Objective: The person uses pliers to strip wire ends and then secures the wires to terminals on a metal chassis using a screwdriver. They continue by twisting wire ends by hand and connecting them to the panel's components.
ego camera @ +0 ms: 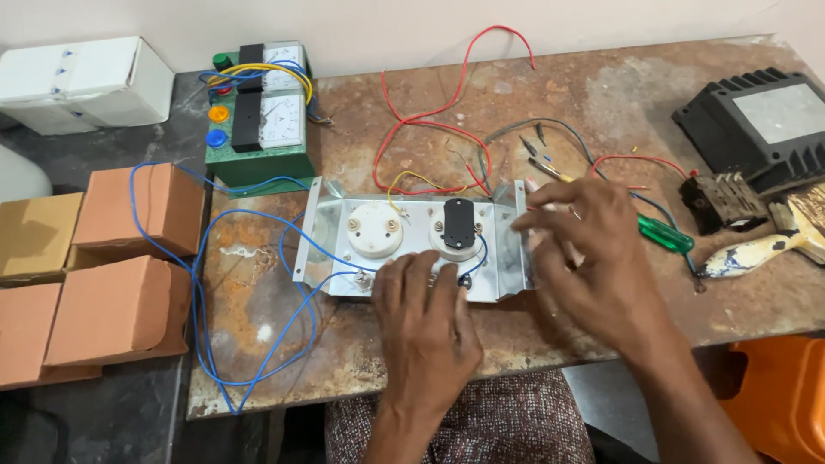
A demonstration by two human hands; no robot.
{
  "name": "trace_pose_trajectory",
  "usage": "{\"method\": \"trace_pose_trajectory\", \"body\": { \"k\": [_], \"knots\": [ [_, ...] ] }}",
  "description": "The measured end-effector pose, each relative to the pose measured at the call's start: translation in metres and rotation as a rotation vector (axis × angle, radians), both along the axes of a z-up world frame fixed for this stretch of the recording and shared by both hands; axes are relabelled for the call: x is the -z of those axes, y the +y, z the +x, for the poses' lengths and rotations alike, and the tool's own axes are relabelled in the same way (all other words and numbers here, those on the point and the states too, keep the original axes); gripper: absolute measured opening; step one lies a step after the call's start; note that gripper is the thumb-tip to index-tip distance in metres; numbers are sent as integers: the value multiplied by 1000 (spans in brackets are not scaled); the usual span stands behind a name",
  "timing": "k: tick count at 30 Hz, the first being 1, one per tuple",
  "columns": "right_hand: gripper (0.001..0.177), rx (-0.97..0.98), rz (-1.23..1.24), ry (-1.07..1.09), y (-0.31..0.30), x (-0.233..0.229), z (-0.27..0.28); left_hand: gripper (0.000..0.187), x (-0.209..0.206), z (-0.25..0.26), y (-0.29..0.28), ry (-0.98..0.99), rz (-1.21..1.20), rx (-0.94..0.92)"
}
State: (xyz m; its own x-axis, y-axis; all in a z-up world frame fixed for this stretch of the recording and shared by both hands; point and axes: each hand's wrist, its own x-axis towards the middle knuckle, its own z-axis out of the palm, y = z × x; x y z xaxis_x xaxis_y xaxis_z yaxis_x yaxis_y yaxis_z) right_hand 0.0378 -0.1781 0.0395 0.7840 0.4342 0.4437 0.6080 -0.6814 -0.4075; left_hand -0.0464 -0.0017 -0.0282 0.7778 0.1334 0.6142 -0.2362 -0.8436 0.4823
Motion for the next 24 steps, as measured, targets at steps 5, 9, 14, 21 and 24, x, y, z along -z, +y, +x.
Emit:
{"method": "trace_pose_trajectory", "body": {
  "k": [5,9,14,21,24],
  "knots": [
    [39,-73,-174,-113,21,10,-18,30,-2,-5,-4,51,19,32],
    [44,-41,-231,-89,25,12,-20,28,-2,-4,-2,96,0,42],
    [42,-73,-219,-89,23,17,-19,25,0,-3,-1,103,-35,30],
    [34,-82,-198,-128,24,24,-22,24,2,0,5,119,-108,66],
    [38,-82,-217,-128,23,25,-23,24,3,1,4,97,-103,50]
  ]
}}
